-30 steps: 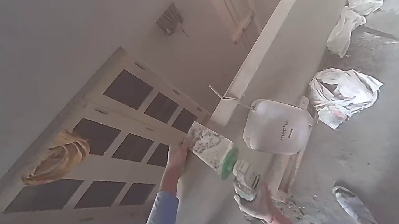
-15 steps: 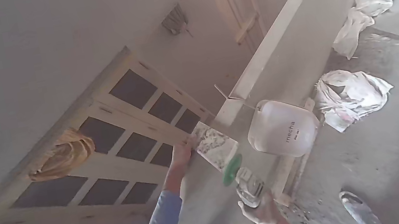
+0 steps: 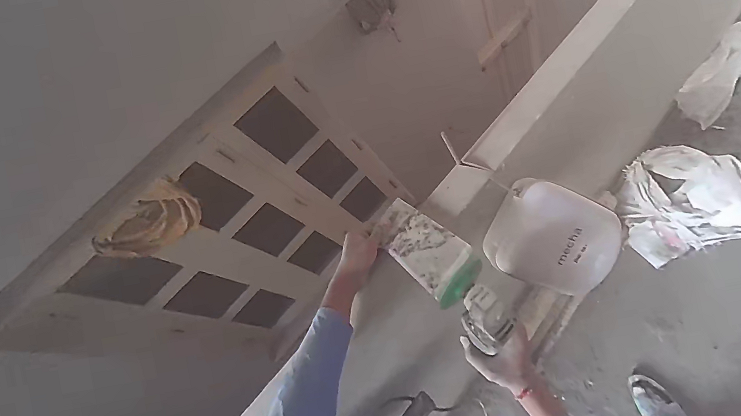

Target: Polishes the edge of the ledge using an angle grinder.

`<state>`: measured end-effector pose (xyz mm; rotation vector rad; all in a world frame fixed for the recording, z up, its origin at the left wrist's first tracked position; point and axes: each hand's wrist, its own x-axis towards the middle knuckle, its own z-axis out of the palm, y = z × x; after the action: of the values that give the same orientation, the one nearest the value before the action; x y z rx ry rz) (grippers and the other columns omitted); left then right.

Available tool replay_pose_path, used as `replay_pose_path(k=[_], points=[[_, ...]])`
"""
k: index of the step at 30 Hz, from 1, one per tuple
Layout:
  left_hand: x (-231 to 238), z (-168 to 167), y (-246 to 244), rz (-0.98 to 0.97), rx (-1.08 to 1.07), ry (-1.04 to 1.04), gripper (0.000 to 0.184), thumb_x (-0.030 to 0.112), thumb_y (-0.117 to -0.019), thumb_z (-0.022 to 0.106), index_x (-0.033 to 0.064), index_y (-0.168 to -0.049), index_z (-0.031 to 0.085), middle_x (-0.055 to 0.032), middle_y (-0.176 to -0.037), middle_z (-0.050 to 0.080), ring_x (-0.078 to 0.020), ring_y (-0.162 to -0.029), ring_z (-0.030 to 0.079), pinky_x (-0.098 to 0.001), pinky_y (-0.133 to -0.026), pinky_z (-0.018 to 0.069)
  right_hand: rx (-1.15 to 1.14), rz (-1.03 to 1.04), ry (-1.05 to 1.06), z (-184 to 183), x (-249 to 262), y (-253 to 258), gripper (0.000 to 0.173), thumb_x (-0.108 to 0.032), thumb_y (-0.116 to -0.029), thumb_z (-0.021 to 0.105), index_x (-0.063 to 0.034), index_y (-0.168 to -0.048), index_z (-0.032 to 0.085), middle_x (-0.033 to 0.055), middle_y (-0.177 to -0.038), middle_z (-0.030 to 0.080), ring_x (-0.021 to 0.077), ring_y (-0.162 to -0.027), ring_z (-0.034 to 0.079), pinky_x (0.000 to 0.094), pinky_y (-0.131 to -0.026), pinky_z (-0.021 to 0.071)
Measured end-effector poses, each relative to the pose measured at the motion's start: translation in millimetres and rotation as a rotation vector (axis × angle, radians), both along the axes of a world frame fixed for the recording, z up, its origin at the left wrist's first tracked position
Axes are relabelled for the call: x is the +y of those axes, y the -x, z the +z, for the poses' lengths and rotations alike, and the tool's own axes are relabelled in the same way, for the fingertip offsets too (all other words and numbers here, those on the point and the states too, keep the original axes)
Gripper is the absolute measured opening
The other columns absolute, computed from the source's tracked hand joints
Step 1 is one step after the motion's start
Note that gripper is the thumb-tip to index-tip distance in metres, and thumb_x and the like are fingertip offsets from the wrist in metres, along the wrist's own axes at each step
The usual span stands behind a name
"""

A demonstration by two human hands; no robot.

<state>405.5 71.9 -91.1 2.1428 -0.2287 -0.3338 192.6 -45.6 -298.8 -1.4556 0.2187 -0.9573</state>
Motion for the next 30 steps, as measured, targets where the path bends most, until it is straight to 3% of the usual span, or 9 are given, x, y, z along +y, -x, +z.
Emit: replay_pose_path(k=[4,11,16,20,25,30], points=[[1,1,0,0.001,0.020,0.042,0.030,0.027,-0.1056,0.056,0.0020,-0.117,0.069,-0.0066,-0.099,0.073,-0.0120,-0.091,0.070,-0.0336,-0.087,0.0578,0.121,-0.038,0.048,1,2,6,0.069,-0.042,-0.0638,0.084,0.0084,-0.108,0.066,0.0086,-0.094,0.076,0.0016,-0.088,0.073,0.0213,-0.084,0.0602],[2,-2,-4,0.012,0.014,0.021,0.028,0.025,-0.1055,0.057,0.0025,-0.116,0.070,-0.0065,-0.097,0.072,-0.0110,-0.088,0.069,-0.0325,-0.084,0.0575,0.091,-0.068,0.104,-6,1,5,0.069,-0.044,-0.0645,0.083,0.0058,-0.109,0.066,0.0072,-0.094,0.076,0.0003,-0.089,0.072,0.0208,-0.085,0.0603],[3,-4,-4,-0.011,0.003,0.026,0.027,0.026,-0.1049,0.058,0.0029,-0.111,0.070,-0.0063,-0.095,0.072,-0.0118,-0.087,0.069,-0.0336,-0.084,0.0572,0.129,-0.056,0.181,-4,-9,12,0.070,-0.047,-0.0617,0.084,0.0032,-0.107,0.068,0.0070,-0.093,0.076,0.0032,-0.087,0.072,0.0244,-0.082,0.0612],[3,-1,-4,0.008,0.016,-0.003,0.030,0.030,-0.1048,0.058,0.0039,-0.116,0.070,-0.0086,-0.101,0.072,-0.0141,-0.093,0.069,-0.0362,-0.088,0.0569,0.175,-0.063,0.201,5,-18,17,0.066,-0.047,-0.0635,0.083,0.0026,-0.104,0.069,0.0063,-0.090,0.076,0.0042,-0.083,0.073,0.0260,-0.078,0.0619],[2,3,-2,0.011,0.011,-0.031,0.028,0.029,-0.1044,0.059,0.0026,-0.107,0.069,-0.0082,-0.094,0.070,-0.0131,-0.086,0.067,-0.0349,-0.083,0.0560,0.245,-0.028,0.312,17,-35,29,0.069,-0.048,-0.0602,0.082,0.0017,-0.106,0.069,0.0060,-0.088,0.076,0.0068,-0.080,0.073,0.0301,-0.075,0.0624],[3,10,2,0.000,0.020,-0.042,0.030,0.029,-0.1053,0.057,0.0024,-0.112,0.070,-0.0090,-0.096,0.070,-0.0140,-0.087,0.066,-0.0366,-0.084,0.0549,0.376,-0.012,0.276,35,-49,40,0.070,-0.047,-0.0613,0.082,0.0063,-0.104,0.068,0.0104,-0.088,0.075,0.0130,-0.080,0.074,0.0361,-0.077,0.0617]])
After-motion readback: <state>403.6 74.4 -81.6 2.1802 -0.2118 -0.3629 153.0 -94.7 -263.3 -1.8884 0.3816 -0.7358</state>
